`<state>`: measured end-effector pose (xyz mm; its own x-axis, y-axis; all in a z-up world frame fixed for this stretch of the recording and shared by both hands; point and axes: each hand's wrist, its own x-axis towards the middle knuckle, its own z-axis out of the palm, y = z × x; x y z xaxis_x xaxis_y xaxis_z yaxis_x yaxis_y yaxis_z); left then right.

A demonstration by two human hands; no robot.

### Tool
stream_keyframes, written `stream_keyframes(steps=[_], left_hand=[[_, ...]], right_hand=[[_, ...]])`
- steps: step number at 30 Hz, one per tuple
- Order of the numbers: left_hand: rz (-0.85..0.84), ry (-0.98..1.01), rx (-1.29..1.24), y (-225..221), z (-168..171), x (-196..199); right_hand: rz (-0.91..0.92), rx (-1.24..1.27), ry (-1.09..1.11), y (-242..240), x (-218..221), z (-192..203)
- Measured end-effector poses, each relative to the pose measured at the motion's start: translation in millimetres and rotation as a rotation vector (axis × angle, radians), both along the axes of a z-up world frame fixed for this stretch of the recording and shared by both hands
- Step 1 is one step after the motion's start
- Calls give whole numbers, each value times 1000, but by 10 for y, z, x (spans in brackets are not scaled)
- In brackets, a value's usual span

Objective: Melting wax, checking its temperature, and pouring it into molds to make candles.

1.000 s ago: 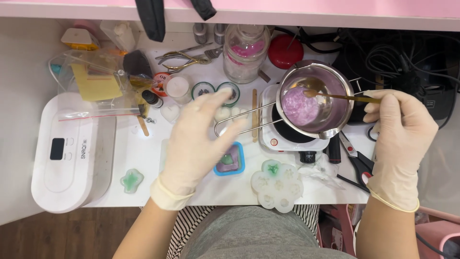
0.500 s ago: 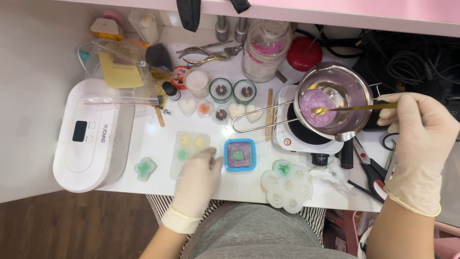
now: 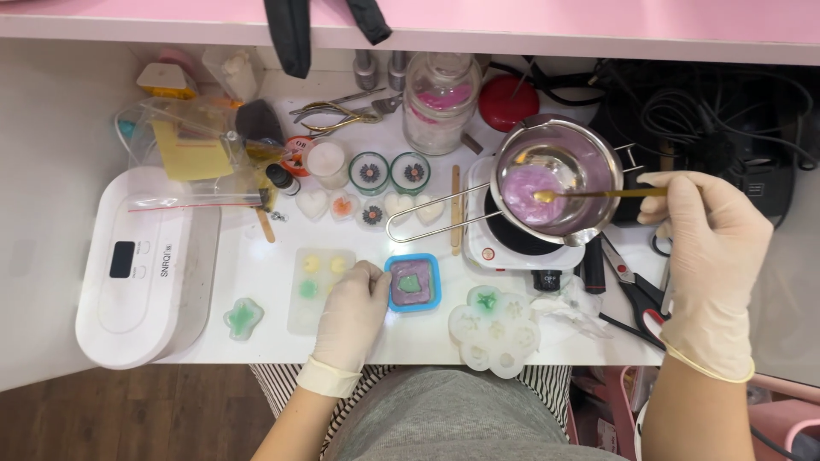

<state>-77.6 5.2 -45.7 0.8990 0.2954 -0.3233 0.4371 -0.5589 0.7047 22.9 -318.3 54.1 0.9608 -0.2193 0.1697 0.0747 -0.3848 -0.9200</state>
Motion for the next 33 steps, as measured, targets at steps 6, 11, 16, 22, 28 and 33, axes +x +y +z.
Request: stream_keyframes(steps=[6, 11, 16, 22, 28, 33], left_hand=[[47, -44, -168, -116, -7, 7], [92, -72, -348, -145, -277, -20], [195, -104, -621, -175, -400, 8], [208, -44, -790, -108, -445, -26], [223, 31, -928, -111, -373, -65], [299, 121, -1030, -279, -71, -49]], right_hand=[[166, 44, -34, -35, 58, -115], [87, 27, -3, -13, 96, -91], [82, 9, 5, -24, 116, -79], [47, -15, -109, -67, 175, -118], [29, 217, 26, -71, 219, -277], [62, 535, 100, -182, 233, -423]])
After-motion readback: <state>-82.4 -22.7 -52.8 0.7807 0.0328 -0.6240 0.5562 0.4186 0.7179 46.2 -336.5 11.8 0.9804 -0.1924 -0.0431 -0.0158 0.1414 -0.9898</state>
